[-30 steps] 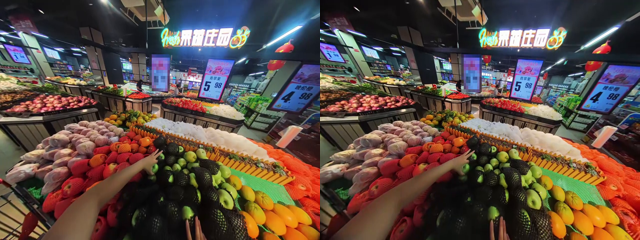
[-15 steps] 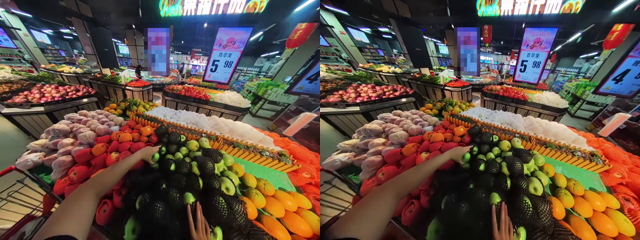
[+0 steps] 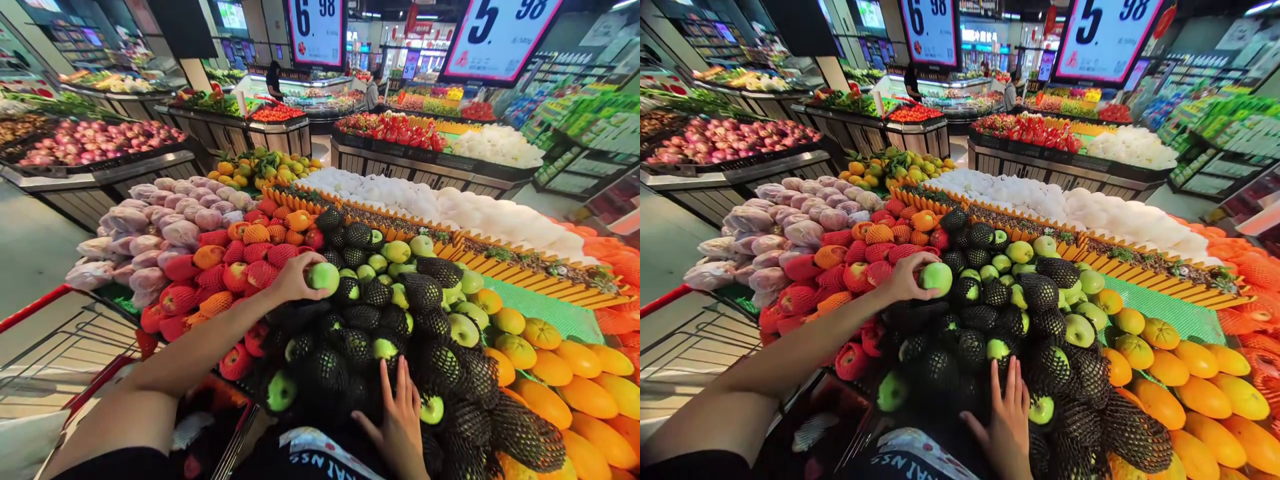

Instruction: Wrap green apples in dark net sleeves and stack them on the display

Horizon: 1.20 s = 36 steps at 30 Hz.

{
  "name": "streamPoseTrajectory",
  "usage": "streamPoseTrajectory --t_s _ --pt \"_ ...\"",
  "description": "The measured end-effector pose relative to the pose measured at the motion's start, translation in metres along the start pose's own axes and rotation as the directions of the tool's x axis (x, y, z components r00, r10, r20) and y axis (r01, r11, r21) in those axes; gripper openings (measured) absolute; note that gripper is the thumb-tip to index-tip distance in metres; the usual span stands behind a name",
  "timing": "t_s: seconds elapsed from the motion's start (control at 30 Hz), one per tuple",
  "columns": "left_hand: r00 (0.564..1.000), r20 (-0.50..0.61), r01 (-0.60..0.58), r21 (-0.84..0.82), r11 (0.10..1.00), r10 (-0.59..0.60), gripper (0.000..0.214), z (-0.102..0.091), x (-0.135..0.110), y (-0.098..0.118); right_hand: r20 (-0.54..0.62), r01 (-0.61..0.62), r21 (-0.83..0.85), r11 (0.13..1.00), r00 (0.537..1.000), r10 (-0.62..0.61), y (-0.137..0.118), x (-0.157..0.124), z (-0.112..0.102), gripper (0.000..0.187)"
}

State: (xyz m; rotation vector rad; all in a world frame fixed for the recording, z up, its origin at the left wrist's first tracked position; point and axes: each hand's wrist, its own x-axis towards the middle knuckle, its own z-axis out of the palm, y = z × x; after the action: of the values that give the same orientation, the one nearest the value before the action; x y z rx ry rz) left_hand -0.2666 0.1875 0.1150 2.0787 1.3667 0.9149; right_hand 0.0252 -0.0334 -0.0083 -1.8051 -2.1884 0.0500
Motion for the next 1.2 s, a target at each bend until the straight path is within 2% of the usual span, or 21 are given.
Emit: streamPoseTrajectory --t_s 0.1,0.2,0.27,0.33,0.4,0.53,0.63,0.7,0.77,0.87,0.93,1.0,1.1,1.2 --pt "0.993 0.104 -0.059 -0.016 0.998 0.061 0.065 0.014 -0.028 0.045 0.003 0.007 -0.008 1.000 1.000 -0.007 -0.002 0.001 -0.004 0.111" --pt "0.944 0.228 -0.244 -0.002 0.970 0.238 0.066 0.040 -0.054 0.068 0.006 0.020 -0.001 1.000 1.000 -0.020 -0.002 0.001 -0.006 0.111" --pt "0.903 0.275 -0.345 0.006 0.939 0.330 0.065 0.058 -0.067 0.071 0.011 0.025 0.003 1.000 1.000 -0.025 -0.001 0.001 -0.007 0.110" --pt "0.889 0.302 -0.368 0.029 0.929 0.343 0.067 0.073 -0.075 0.071 0.013 0.027 0.008 1.000 1.000 -0.027 -0.001 0.001 -0.007 0.110" --pt "0.900 0.315 -0.332 0.050 0.942 0.301 0.069 0.082 -0.081 0.070 0.010 0.026 0.018 0.999 1.000 -0.027 -0.001 0.000 -0.008 0.109" --pt "0.910 0.348 -0.256 0.046 0.966 0.225 0.080 0.088 -0.093 0.070 -0.002 0.029 0.047 0.998 1.000 -0.029 -0.001 0.001 -0.009 0.107" --pt "0.905 0.349 -0.272 0.035 0.962 0.243 0.082 0.093 -0.104 0.070 -0.014 0.031 0.053 0.998 0.999 -0.030 -0.002 0.001 -0.010 0.108" --pt "0.918 0.294 -0.283 0.015 0.959 0.266 0.077 0.096 -0.111 0.070 -0.019 0.030 0.049 0.998 0.999 -0.029 -0.002 0.001 -0.010 0.108" --pt "0.946 0.197 -0.261 -0.010 0.965 0.257 0.073 0.097 -0.115 0.070 -0.017 0.026 0.045 0.999 1.000 -0.025 -0.002 0.001 -0.009 0.107" --pt "0.990 -0.005 -0.138 -0.055 0.989 0.138 0.074 0.088 -0.113 0.069 -0.019 0.022 0.044 0.999 1.000 -0.021 -0.003 0.001 -0.009 0.104" --pt "0.991 -0.130 -0.055 -0.090 0.994 0.043 0.075 0.075 -0.106 0.068 -0.022 0.023 0.044 0.999 1.000 -0.022 -0.003 0.001 -0.009 0.103" --pt "0.977 -0.212 -0.032 -0.066 0.997 0.017 0.073 0.061 -0.095 0.067 -0.026 0.020 0.041 0.999 0.999 -0.019 -0.003 0.001 -0.009 0.103" --pt "0.972 -0.217 -0.060 0.141 0.988 0.090 0.069 0.042 -0.077 0.068 -0.031 0.018 0.040 0.999 0.999 -0.017 -0.003 0.000 -0.009 0.103" --pt "0.987 -0.091 -0.088 0.386 0.918 0.134 0.075 0.037 -0.062 0.072 -0.031 0.023 0.039 0.999 0.999 -0.022 -0.002 0.000 -0.009 0.103"
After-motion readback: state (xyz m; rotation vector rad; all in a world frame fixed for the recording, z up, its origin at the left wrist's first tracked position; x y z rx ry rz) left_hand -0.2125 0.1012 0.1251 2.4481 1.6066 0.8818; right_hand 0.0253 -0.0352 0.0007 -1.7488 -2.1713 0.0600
